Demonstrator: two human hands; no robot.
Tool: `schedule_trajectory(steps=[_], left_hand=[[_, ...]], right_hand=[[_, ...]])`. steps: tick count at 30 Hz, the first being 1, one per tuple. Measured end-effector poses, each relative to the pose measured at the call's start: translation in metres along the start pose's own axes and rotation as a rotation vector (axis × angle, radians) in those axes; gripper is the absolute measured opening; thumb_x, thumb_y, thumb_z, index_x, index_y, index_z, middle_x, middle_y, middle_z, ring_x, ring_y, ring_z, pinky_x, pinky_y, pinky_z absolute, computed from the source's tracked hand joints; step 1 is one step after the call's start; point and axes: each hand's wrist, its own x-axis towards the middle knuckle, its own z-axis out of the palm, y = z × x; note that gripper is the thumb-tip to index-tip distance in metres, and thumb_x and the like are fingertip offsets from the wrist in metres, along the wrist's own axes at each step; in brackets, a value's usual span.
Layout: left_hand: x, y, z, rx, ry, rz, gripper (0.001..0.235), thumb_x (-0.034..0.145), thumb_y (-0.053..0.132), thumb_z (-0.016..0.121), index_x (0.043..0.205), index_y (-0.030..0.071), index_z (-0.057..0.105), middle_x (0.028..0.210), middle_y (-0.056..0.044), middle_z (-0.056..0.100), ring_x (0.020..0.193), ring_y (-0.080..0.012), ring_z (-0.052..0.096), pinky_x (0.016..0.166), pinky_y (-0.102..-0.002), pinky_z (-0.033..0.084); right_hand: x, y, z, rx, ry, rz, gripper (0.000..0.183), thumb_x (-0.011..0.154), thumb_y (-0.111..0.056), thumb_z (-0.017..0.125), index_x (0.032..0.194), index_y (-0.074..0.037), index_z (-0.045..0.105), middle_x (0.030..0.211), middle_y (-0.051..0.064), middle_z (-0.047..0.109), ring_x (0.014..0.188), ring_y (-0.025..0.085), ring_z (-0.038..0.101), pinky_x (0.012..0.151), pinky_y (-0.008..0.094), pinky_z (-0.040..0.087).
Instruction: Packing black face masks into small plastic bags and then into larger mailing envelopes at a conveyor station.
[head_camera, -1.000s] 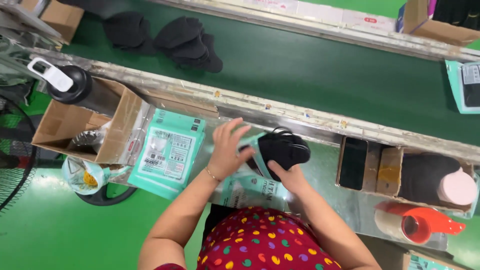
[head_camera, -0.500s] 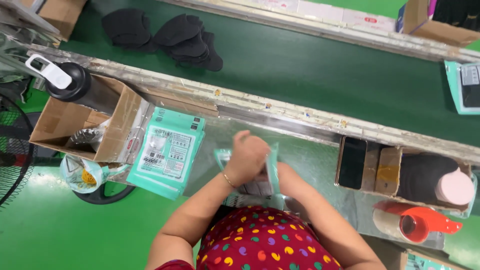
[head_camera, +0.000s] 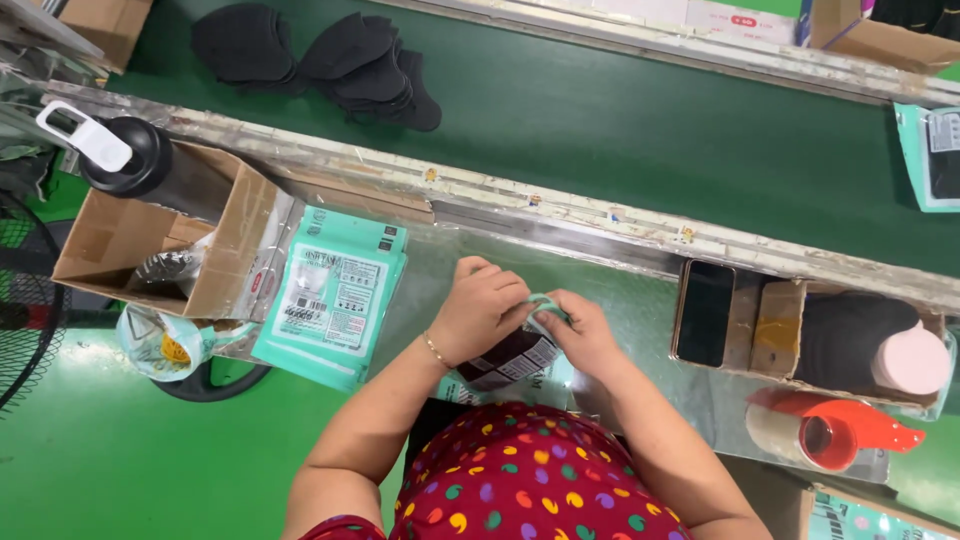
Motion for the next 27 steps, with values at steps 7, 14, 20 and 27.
schedule_trajectory(steps=[7,14,20,27], left_hand=[[-0.002,-0.013,-0.007,-0.107,0.062,-0.102,0.012,0.086,0.024,0.079,0.088,0.015,0.071,0.087,0.002,0.071,0.088,-0.0193,0.064,0.096,-0.040,0.036],[0.005,-0.037,-0.017,-0.172,0.088,-0.185,0.015,0.087,0.027,0.079,0.090,0.013,0.072,0.091,-0.002,0.073,0.096,-0.0214,0.067,0.095,-0.040,0.042],[0.030,-0.172,-0.036,0.043,0.418,-0.376,0.052,0.087,0.026,0.082,0.130,0.006,0.061,0.136,-0.019,0.058,0.129,-0.0388,0.053,0.108,-0.046,0.044],[0.099,-0.252,-0.063,0.496,0.228,-0.594,0.133,0.051,0.052,0.096,0.155,0.001,0.031,0.157,-0.032,0.027,0.143,-0.0502,0.030,0.105,-0.065,0.024]], right_hand=[[0.005,-0.012,-0.010,-0.235,-0.035,0.003,0.013,0.092,-0.015,0.072,0.092,-0.003,0.066,0.082,0.012,0.064,0.072,0.025,0.061,0.065,0.035,0.048],[0.002,0.013,-0.026,-0.247,-0.009,-0.093,0.012,0.095,-0.013,0.065,0.090,-0.002,0.064,0.084,0.012,0.061,0.077,0.027,0.060,0.068,0.037,0.049],[-0.001,0.049,-0.050,0.504,0.774,0.267,0.019,0.107,-0.024,0.051,0.102,-0.011,0.064,0.093,-0.001,0.063,0.080,0.013,0.059,0.075,0.033,0.049],[-0.024,0.067,0.000,-0.536,0.427,-0.150,0.013,0.093,-0.023,0.069,0.097,-0.011,0.072,0.105,0.006,0.068,0.101,0.027,0.061,0.088,0.040,0.046]])
